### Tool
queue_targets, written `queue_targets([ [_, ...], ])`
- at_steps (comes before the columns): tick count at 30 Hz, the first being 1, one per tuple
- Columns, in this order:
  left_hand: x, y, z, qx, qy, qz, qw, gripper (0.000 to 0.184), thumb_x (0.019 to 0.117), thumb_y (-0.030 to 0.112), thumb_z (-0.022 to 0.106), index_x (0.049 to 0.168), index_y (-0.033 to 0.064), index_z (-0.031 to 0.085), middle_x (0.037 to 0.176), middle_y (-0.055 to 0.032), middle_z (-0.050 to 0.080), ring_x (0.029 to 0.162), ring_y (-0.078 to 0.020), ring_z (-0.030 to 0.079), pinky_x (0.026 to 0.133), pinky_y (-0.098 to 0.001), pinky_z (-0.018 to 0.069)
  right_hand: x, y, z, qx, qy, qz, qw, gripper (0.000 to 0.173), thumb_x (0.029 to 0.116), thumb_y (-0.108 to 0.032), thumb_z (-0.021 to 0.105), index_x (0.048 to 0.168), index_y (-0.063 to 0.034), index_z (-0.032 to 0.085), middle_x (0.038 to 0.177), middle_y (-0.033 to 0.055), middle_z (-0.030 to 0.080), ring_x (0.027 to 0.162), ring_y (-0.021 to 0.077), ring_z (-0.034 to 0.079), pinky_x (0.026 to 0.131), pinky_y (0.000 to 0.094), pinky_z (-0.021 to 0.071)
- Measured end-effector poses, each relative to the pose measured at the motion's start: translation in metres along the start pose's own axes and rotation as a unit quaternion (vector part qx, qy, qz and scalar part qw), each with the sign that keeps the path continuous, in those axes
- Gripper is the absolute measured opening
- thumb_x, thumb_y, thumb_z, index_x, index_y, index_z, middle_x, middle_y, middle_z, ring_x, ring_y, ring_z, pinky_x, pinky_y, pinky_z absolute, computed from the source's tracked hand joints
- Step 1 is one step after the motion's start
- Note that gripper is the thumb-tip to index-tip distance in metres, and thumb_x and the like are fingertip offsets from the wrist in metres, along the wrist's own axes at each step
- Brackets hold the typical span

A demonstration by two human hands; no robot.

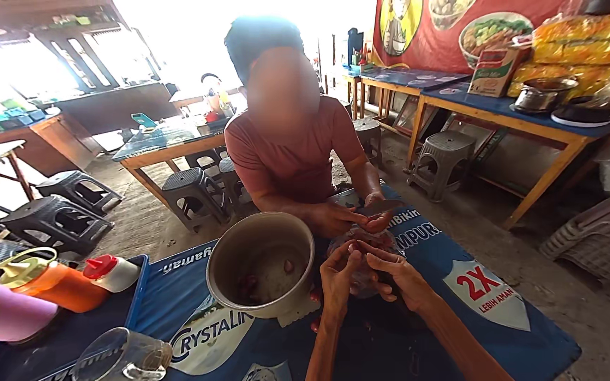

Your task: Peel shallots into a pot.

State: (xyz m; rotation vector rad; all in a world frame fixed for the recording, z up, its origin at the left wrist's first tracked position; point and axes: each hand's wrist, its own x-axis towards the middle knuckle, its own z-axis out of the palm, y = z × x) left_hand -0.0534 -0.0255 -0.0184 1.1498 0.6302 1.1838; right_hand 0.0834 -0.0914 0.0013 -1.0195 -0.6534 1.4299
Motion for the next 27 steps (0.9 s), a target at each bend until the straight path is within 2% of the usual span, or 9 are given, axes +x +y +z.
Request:
queue_targets([
  [2,0.0001,-0.0022,0.0006,-0.005,0.008,0.01,1.0,0.022,0.095,-0.001,0.066,0.115,-0.0089,0.068,0.099,-0.0109,0.074,0.089,-0.0118,0.071,0.084,-0.026,0.0591,-0.0005,0.0005,0.0017,0.007,0.012,-0.007,1.0,0.04,0.1055,-0.018,0.054,0.145,-0.0115,0.058,0.068,0.0018,0.058,0.042,0.0059,0.048,0.036,0.0195,0.0414],
  [7,0.0029,-0.0009,-0.0031,-0.014,0.011,0.0,1.0,0.022,0.1006,0.001,0.057,0.117,-0.0087,0.068,0.104,-0.0127,0.073,0.094,-0.0141,0.07,0.089,-0.0279,0.0573,0.0027,-0.0004,-0.0006,0.01,0.029,-0.013,0.999,0.041,0.1059,-0.018,0.053,0.146,-0.0118,0.056,0.067,0.0025,0.056,0.041,0.0062,0.047,0.035,0.0197,0.0403],
  [13,0.0043,-0.0015,-0.0015,-0.066,0.032,-0.041,0.996,0.022,0.0995,0.0,0.059,0.117,-0.0093,0.068,0.104,-0.0142,0.074,0.094,-0.017,0.071,0.09,-0.031,0.058,-0.0037,0.0002,-0.0029,-0.015,-0.033,-0.029,0.999,0.047,0.106,-0.019,0.049,0.153,-0.014,0.047,0.066,0.0008,0.055,0.042,0.0057,0.047,0.036,0.019,0.0409],
  [16,0.0032,-0.0009,0.0025,-0.087,0.05,-0.05,0.994,0.018,0.0974,-0.003,0.061,0.113,-0.009,0.069,0.099,-0.0127,0.074,0.09,-0.0161,0.072,0.088,-0.0306,0.0592,-0.0058,0.0013,-0.0041,-0.049,-0.074,-0.042,0.995,0.054,0.1042,-0.018,0.052,0.157,-0.017,0.041,0.069,0.0007,0.057,0.043,0.0057,0.048,0.037,0.0191,0.0414],
  [18,0.0024,-0.0022,0.0032,-0.094,0.056,-0.051,0.993,0.017,0.0964,-0.003,0.062,0.111,-0.0086,0.069,0.098,-0.0121,0.074,0.089,-0.0154,0.072,0.087,-0.0299,0.0592,-0.0054,0.0023,-0.005,-0.056,-0.085,-0.046,0.994,0.055,0.1031,-0.017,0.054,0.157,-0.0173,0.042,0.071,0.0012,0.059,0.043,0.0057,0.048,0.037,0.019,0.0416],
  [22,0.0012,-0.0034,0.0034,-0.069,0.062,-0.035,0.995,0.015,0.0943,-0.002,0.066,0.108,-0.0069,0.072,0.096,-0.0104,0.075,0.09,-0.0139,0.071,0.087,-0.0283,0.0586,-0.0038,0.0031,-0.0048,-0.07,-0.054,-0.053,0.995,0.047,0.1047,-0.016,0.054,0.151,-0.0135,0.05,0.071,0.0014,0.059,0.043,0.0059,0.047,0.037,0.0194,0.0409],
  [27,0.0021,-0.0025,0.0042,-0.085,0.058,-0.053,0.993,0.017,0.0982,-0.002,0.06,0.111,-0.0082,0.07,0.099,-0.0119,0.074,0.091,-0.0146,0.071,0.087,-0.0286,0.0579,-0.0031,0.005,-0.0028,-0.043,-0.003,-0.053,0.998,0.045,0.1065,-0.015,0.05,0.151,-0.0096,0.05,0.068,0.0014,0.057,0.042,0.0061,0.047,0.036,0.0197,0.0409],
])
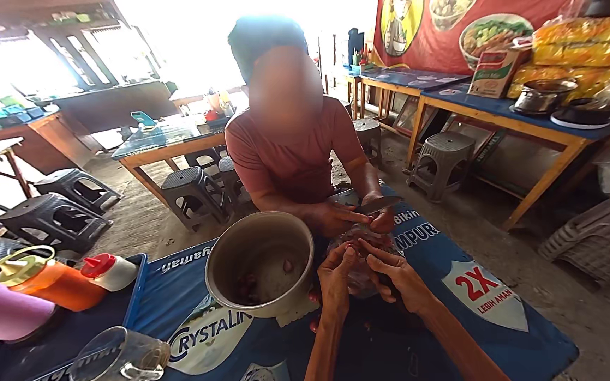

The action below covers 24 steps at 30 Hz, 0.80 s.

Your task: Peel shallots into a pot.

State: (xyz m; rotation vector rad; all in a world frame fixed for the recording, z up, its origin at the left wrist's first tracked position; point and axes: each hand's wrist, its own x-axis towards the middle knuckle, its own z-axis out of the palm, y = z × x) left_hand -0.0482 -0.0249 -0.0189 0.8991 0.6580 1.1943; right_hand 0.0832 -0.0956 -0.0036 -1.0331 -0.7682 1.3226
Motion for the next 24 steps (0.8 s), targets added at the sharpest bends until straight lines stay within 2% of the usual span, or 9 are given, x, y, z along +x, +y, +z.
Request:
queue_targets([
  [4,0.001,0.005,0.001,-0.051,0.024,-0.04,0.998,0.017,0.1009,-0.001,0.056,0.111,-0.0082,0.068,0.096,-0.0121,0.074,0.086,-0.016,0.072,0.084,-0.0287,0.0594,-0.003,-0.002,-0.001,-0.013,-0.022,-0.019,1.0,0.048,0.1059,-0.015,0.049,0.154,-0.0112,0.046,0.069,0.0008,0.056,0.042,0.0062,0.046,0.036,0.0196,0.0407],
  [11,0.001,0.002,0.002,-0.021,0.033,-0.001,0.999,0.011,0.0963,-0.003,0.063,0.105,-0.0072,0.068,0.091,-0.0105,0.073,0.085,-0.0145,0.071,0.083,-0.0291,0.0594,-0.005,0.001,0.002,-0.054,-0.062,-0.029,0.996,0.053,0.1041,-0.016,0.053,0.156,-0.0136,0.043,0.071,0.0006,0.059,0.043,0.0062,0.047,0.037,0.0196,0.0415],
  [17,0.0,-0.003,-0.001,0.031,0.031,0.038,0.998,0.01,0.0949,-0.001,0.066,0.103,-0.0073,0.068,0.089,-0.0105,0.073,0.083,-0.0142,0.071,0.082,-0.0288,0.0597,-0.002,0.005,0.005,-0.063,-0.019,-0.039,0.997,0.046,0.1057,-0.015,0.051,0.151,-0.0105,0.049,0.071,-0.0003,0.06,0.042,0.0053,0.046,0.036,0.0193,0.0408],
  [20,0.001,-0.004,-0.003,0.06,0.007,0.047,0.997,0.015,0.0972,0.0,0.063,0.109,-0.0084,0.067,0.094,-0.0117,0.073,0.088,-0.0145,0.071,0.084,-0.0294,0.0587,-0.003,0.004,0.007,-0.055,0.005,-0.025,0.998,0.046,0.1063,-0.016,0.049,0.152,-0.011,0.048,0.068,-0.0004,0.056,0.041,0.0065,0.044,0.036,0.0205,0.0395],
  [24,0.002,-0.003,-0.005,0.046,-0.03,0.018,0.998,0.019,0.1,0.0,0.057,0.115,-0.0091,0.065,0.101,-0.014,0.072,0.094,-0.0171,0.07,0.09,-0.0316,0.0573,-0.003,0.002,0.009,-0.019,0.051,-0.018,0.998,0.045,0.1074,-0.016,0.048,0.152,-0.0114,0.049,0.065,0.0008,0.054,0.04,0.0072,0.043,0.035,0.0214,0.0394],
])
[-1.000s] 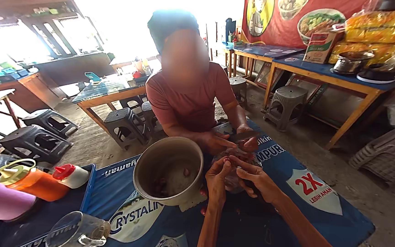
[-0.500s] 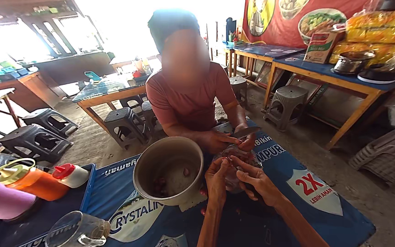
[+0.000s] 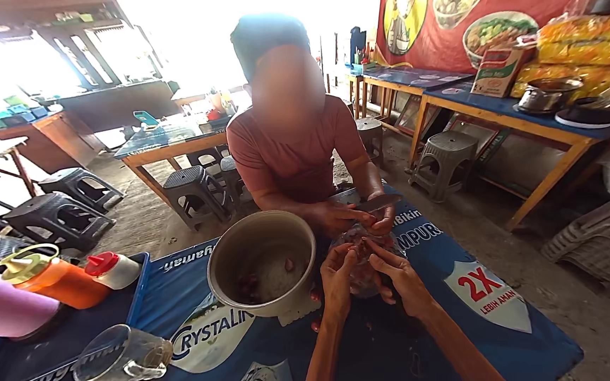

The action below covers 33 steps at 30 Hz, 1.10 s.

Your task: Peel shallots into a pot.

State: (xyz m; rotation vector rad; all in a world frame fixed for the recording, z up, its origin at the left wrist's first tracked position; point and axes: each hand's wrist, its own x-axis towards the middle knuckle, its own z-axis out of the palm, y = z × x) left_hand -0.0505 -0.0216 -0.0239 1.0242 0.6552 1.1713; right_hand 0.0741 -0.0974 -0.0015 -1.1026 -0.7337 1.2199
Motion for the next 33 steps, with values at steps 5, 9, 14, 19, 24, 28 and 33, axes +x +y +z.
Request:
queue_targets([
  [5,0.001,0.011,-0.002,-0.068,-0.024,-0.051,0.996,0.023,0.1033,-0.002,0.048,0.12,-0.0094,0.061,0.105,-0.0144,0.072,0.093,-0.017,0.071,0.089,-0.0301,0.0576,0.0,-0.007,-0.002,0.003,0.003,0.001,1.0,0.045,0.1075,-0.015,0.047,0.152,-0.0115,0.048,0.065,0.0008,0.055,0.04,0.0065,0.045,0.035,0.0202,0.0401],
  [9,0.001,0.012,0.0,-0.092,-0.011,-0.073,0.993,0.028,0.1044,-0.002,0.046,0.128,-0.0105,0.059,0.111,-0.0158,0.071,0.095,-0.0186,0.071,0.09,-0.0309,0.0578,0.0,-0.005,-0.004,-0.01,-0.028,0.0,1.0,0.047,0.1074,-0.016,0.047,0.155,-0.0128,0.044,0.068,0.0007,0.055,0.041,0.0067,0.044,0.036,0.0202,0.0396],
  [14,-0.001,0.007,0.004,-0.09,0.033,-0.069,0.993,0.02,0.1032,-0.002,0.051,0.116,-0.0105,0.063,0.1,-0.0142,0.073,0.088,-0.018,0.073,0.086,-0.0311,0.0602,-0.003,-0.004,-0.002,-0.044,-0.07,-0.007,0.997,0.052,0.1063,-0.017,0.048,0.157,-0.0134,0.04,0.065,-0.0009,0.054,0.04,0.0064,0.044,0.035,0.0201,0.0387],
  [19,-0.002,0.006,0.005,-0.076,0.039,-0.08,0.993,0.017,0.1043,0.001,0.05,0.11,-0.0081,0.063,0.093,-0.0111,0.071,0.084,-0.0153,0.071,0.082,-0.029,0.0596,-0.003,-0.002,-0.001,-0.07,-0.084,-0.023,0.994,0.052,0.106,-0.017,0.05,0.157,-0.014,0.04,0.071,0.0,0.058,0.042,0.0063,0.045,0.036,0.0202,0.04],
  [24,-0.002,0.003,0.005,-0.057,0.031,-0.078,0.995,0.014,0.1038,0.002,0.053,0.106,-0.0074,0.063,0.089,-0.0111,0.071,0.081,-0.0152,0.071,0.08,-0.0293,0.0602,-0.001,0.0,-0.003,-0.098,-0.08,-0.035,0.991,0.049,0.1061,-0.017,0.05,0.155,-0.0138,0.045,0.07,-0.0004,0.059,0.042,0.0062,0.045,0.036,0.0205,0.0397],
  [28,-0.003,0.0,0.004,-0.02,0.024,-0.043,0.999,0.012,0.1012,0.0,0.056,0.103,-0.0076,0.065,0.086,-0.0102,0.071,0.08,-0.0144,0.07,0.08,-0.0296,0.0599,-0.001,-0.002,-0.005,-0.091,-0.055,-0.022,0.994,0.045,0.1064,-0.017,0.05,0.151,-0.0115,0.051,0.066,-0.0011,0.055,0.04,0.0064,0.043,0.035,0.0207,0.0385],
  [33,-0.001,0.002,0.005,-0.041,0.027,-0.038,0.998,0.018,0.1058,0.003,0.048,0.113,-0.0085,0.06,0.093,-0.0134,0.072,0.082,-0.0177,0.072,0.079,-0.0318,0.0613,-0.001,-0.005,-0.004,-0.023,-0.03,0.013,0.999,0.045,0.108,-0.017,0.047,0.153,-0.0116,0.048,0.064,-0.0006,0.052,0.04,0.0063,0.043,0.035,0.0202,0.0388],
])
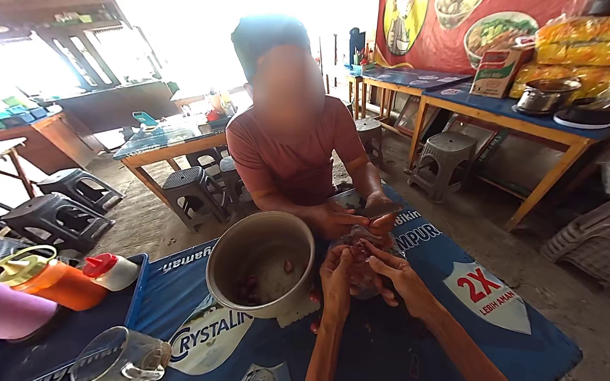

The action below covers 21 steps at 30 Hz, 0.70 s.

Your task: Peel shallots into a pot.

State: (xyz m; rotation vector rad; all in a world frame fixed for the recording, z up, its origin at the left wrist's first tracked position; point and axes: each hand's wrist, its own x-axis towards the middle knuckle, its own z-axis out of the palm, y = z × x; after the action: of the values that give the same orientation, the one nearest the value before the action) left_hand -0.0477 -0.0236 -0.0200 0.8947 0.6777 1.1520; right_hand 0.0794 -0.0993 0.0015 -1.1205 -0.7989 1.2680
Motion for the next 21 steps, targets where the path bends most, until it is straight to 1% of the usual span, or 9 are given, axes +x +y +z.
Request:
queue_targets([
  [1,-0.0001,0.0029,0.0005,-0.002,0.005,-0.005,1.0,0.021,0.107,0.004,0.046,0.115,-0.0088,0.06,0.094,-0.0138,0.072,0.081,-0.0181,0.072,0.078,-0.0316,0.0615,0.0001,0.0007,0.0,-0.002,0.004,-0.003,1.0,0.046,0.1082,-0.017,0.046,0.154,-0.0116,0.047,0.064,-0.0005,0.052,0.04,0.0064,0.043,0.035,0.0203,0.0389],
  [3,-0.0009,0.0072,-0.0007,0.004,0.017,-0.011,1.0,0.025,0.1084,0.007,0.045,0.115,-0.0086,0.063,0.093,-0.0132,0.072,0.08,-0.017,0.072,0.077,-0.0298,0.0612,-0.0006,0.0016,0.0003,-0.021,-0.001,-0.005,1.0,0.047,0.108,-0.017,0.047,0.154,-0.0126,0.045,0.066,-0.0007,0.053,0.04,0.0065,0.043,0.035,0.0202,0.0387],
  [5,-0.0012,0.0083,-0.0008,0.012,0.023,-0.013,1.0,0.026,0.1084,0.008,0.046,0.116,-0.0084,0.064,0.094,-0.0128,0.072,0.08,-0.0162,0.072,0.077,-0.0289,0.061,-0.0013,0.0017,0.0,-0.04,-0.018,-0.008,0.999,0.048,0.1077,-0.018,0.047,0.156,-0.014,0.044,0.066,-0.0009,0.054,0.04,0.0066,0.043,0.035,0.0203,0.0385],
  [8,-0.0023,0.0075,-0.0002,0.015,0.017,-0.005,1.0,0.024,0.1062,0.005,0.05,0.117,-0.0094,0.065,0.097,-0.0132,0.073,0.083,-0.0166,0.072,0.081,-0.0297,0.0608,-0.0018,0.0013,0.0007,-0.054,-0.041,-0.014,0.998,0.049,0.1078,-0.019,0.047,0.156,-0.0149,0.043,0.068,-0.0009,0.055,0.041,0.0064,0.043,0.035,0.0203,0.0383],
  [11,-0.0024,0.0047,-0.002,0.031,0.002,0.009,0.999,0.022,0.1022,0.001,0.056,0.118,-0.0102,0.066,0.101,-0.014,0.073,0.089,-0.0165,0.072,0.086,-0.0308,0.0597,-0.0018,0.0017,0.0025,-0.06,-0.046,-0.014,0.997,0.05,0.1075,-0.019,0.048,0.157,-0.0161,0.042,0.068,-0.0005,0.055,0.041,0.0069,0.043,0.036,0.021,0.0388],
  [14,-0.0026,0.0046,-0.0025,0.04,0.002,0.007,0.999,0.022,0.0999,0.001,0.06,0.119,-0.0099,0.066,0.104,-0.0145,0.073,0.092,-0.0168,0.071,0.088,-0.0307,0.0592,-0.0022,0.0015,0.0029,-0.066,-0.049,-0.011,0.997,0.052,0.1072,-0.019,0.049,0.158,-0.0174,0.04,0.069,-0.0005,0.056,0.041,0.0069,0.044,0.036,0.021,0.0393],
  [17,-0.0036,0.0042,-0.0015,0.045,0.007,0.028,0.999,0.021,0.0982,-0.001,0.062,0.117,-0.0099,0.067,0.103,-0.014,0.073,0.091,-0.016,0.071,0.086,-0.0294,0.0592,-0.0028,0.0011,0.0022,-0.072,-0.056,-0.01,0.996,0.053,0.1073,-0.019,0.049,0.16,-0.0182,0.037,0.071,0.0,0.057,0.042,0.0073,0.045,0.037,0.0213,0.0401],
  [21,-0.0059,0.0031,0.001,0.067,0.01,0.087,0.994,0.016,0.0947,-0.005,0.064,0.11,-0.0097,0.068,0.095,-0.0112,0.074,0.086,-0.0112,0.071,0.082,-0.0249,0.059,-0.0045,-0.0006,0.003,-0.069,-0.06,-0.012,0.996,0.052,0.107,-0.019,0.048,0.158,-0.0188,0.04,0.071,0.0004,0.057,0.042,0.0077,0.044,0.036,0.0214,0.0397],
])
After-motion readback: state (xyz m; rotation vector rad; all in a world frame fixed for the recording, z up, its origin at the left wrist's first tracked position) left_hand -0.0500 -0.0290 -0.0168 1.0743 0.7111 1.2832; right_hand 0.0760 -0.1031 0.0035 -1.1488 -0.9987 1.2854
